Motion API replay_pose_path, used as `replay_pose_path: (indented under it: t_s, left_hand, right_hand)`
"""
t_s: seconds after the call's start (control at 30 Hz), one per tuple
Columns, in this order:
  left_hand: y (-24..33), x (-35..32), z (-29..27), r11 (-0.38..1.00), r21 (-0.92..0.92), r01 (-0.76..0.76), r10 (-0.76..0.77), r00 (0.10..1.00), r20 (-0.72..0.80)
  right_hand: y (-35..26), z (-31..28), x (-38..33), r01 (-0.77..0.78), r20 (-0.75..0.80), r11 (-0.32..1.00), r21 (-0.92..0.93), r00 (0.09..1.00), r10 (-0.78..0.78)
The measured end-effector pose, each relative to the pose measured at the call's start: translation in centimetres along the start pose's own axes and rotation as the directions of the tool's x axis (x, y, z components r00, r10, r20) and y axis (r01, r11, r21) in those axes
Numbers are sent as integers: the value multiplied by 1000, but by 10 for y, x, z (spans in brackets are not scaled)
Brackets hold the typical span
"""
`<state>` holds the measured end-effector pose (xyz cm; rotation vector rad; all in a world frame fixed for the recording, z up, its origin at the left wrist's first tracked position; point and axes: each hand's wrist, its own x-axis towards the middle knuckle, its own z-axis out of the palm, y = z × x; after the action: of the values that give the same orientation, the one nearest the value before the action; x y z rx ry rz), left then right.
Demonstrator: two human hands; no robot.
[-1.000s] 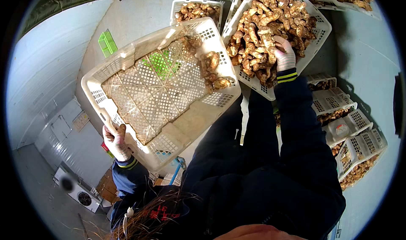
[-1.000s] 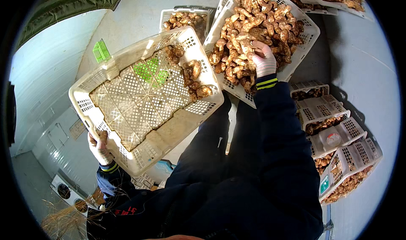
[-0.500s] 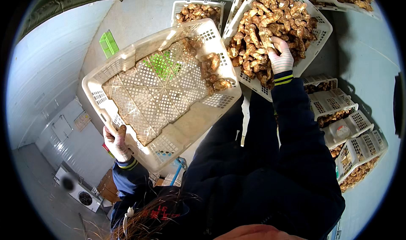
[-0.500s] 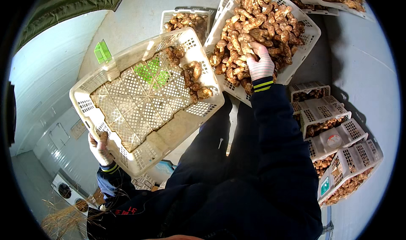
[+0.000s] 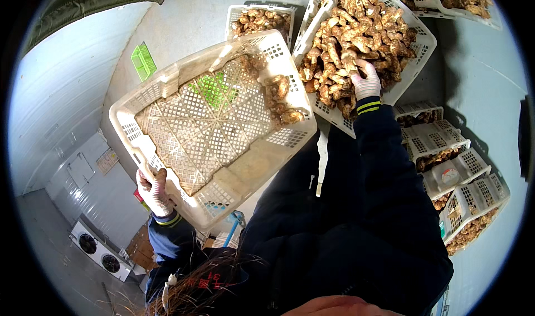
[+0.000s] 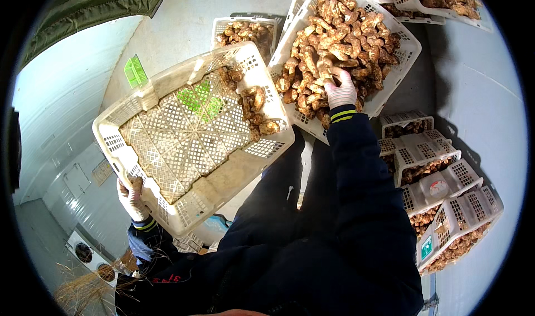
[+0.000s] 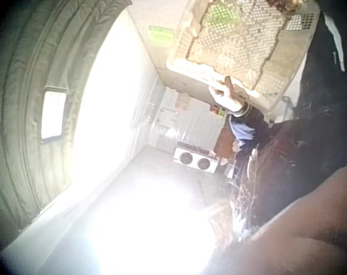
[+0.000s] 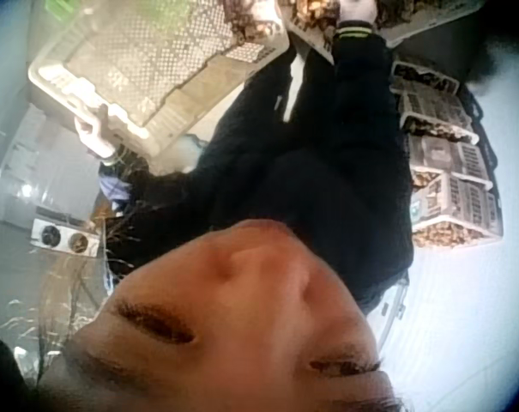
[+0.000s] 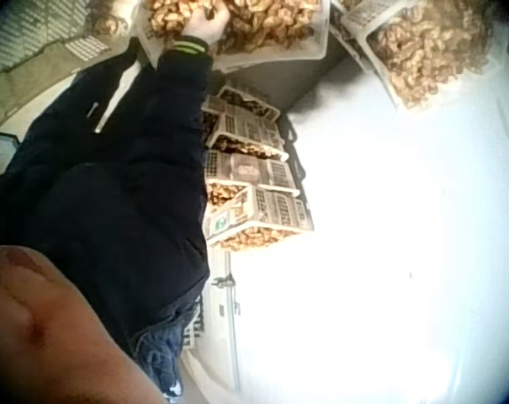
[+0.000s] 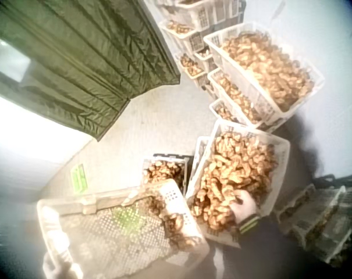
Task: The person moves mushrooms between crates and sorts them into smaller green containers by hand.
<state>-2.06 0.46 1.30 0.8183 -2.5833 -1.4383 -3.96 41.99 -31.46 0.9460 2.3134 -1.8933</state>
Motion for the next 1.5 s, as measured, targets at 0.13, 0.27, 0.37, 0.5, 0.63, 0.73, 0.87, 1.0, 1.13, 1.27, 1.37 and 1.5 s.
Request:
replay_pose_path:
  t_s: [0.13, 0.27, 0.37, 0.5, 0.63, 0.73, 0.87, 1.0, 1.13, 1.27, 1.37, 1.5]
  left_hand:
    - [6, -2, 9, 999, -7, 41, -41, 998, -54]
    - [7, -4, 14, 1000, 21, 6, -4, 998, -61]
    - [8, -7, 6, 999, 31, 41, -40, 998, -46]
    - [4, -2, 4, 994, 95, 49, -42, 997, -67]
    - [2, 4, -2, 996, 53, 65, -62, 997, -48]
    - [2, 4, -5, 993, 86, 82, -78, 996, -40]
    - [11, 7, 5, 996, 43, 79, -77, 996, -39]
    - [10, -7, 2, 998, 70, 1, -3, 999, 35]
    - [44, -6, -27, 976, 114, -187, 155, 958, 243]
    - [95, -48, 2, 955, 16, -297, 284, 926, 247]
    - [148, -35, 79, 970, 93, -225, 177, 914, 366]
    - [155, -47, 98, 950, 89, -300, 230, 862, 452]
  right_hand:
    - [0, 20, -1, -78, 44, 995, 60, 996, 76]
    - [4, 64, 1, -12, 31, 952, 306, 1000, 2]
    - [-14, 53, -1, -71, 18, 997, -24, 997, 72]
    - [34, 21, -9, 250, 85, 950, -187, 968, -238]
    - [89, 31, -53, 100, 317, 986, -135, 947, -53]
    - [73, 47, -99, 116, 439, 909, -400, 895, 79]
    - [77, 78, -149, -416, 285, 905, 87, 881, 377]
    - [80, 78, -153, -420, 344, 893, -160, 824, 449]
    - [34, 41, -161, -398, 195, 902, 168, 910, 365]
    - [-13, -8, -174, -600, 338, 696, 395, 799, 497]
    - [133, 61, -146, -430, 352, 884, 184, 869, 349]
    - [138, 83, -153, -522, 392, 811, 264, 826, 405]
